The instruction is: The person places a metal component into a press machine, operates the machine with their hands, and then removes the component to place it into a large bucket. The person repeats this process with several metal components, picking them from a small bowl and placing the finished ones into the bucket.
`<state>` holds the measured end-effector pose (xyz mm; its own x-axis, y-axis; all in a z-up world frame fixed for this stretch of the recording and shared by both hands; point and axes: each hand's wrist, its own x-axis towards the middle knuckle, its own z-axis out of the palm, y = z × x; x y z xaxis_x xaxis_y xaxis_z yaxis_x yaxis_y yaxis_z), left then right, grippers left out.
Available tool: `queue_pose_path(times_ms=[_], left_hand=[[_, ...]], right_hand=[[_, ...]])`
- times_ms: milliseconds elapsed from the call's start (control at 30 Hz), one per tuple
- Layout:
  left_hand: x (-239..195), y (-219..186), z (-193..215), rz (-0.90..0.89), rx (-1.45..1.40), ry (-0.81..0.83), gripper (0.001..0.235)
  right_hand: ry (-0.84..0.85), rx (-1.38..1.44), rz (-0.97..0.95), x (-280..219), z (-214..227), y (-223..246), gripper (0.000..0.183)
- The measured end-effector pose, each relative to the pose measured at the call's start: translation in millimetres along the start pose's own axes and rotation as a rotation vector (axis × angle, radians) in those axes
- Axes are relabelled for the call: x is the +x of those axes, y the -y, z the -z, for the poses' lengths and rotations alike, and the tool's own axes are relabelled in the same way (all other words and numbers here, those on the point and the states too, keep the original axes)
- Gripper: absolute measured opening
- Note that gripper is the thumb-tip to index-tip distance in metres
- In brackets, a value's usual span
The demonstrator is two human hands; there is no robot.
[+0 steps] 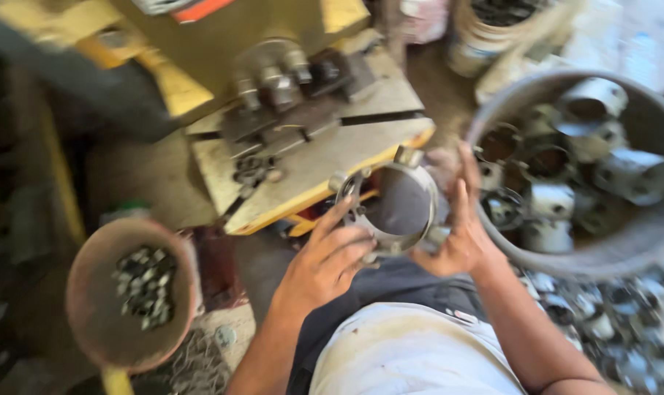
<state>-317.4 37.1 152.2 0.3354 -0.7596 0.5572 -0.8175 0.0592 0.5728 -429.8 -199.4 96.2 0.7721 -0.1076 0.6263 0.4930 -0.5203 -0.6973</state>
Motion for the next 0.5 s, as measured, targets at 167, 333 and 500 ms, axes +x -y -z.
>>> queue_pose_path(times_ms=[167, 333, 500], left_hand=[[10, -3, -41, -0.225, 0.042, 0.01, 0.039], [24, 2, -110, -0.174, 0.015, -0.056, 0.024], [36, 18, -174, -0.151, 0.092, 0.031, 0.032]], right_hand=[[-0.172, 0.811, -0.538, -55, 21, 22, 0.127], [-0.365, 0.523, -0.645, -95, 41, 22, 0.112], [-0.624, 0.423, -0.749, -108, 53, 22, 0.104]])
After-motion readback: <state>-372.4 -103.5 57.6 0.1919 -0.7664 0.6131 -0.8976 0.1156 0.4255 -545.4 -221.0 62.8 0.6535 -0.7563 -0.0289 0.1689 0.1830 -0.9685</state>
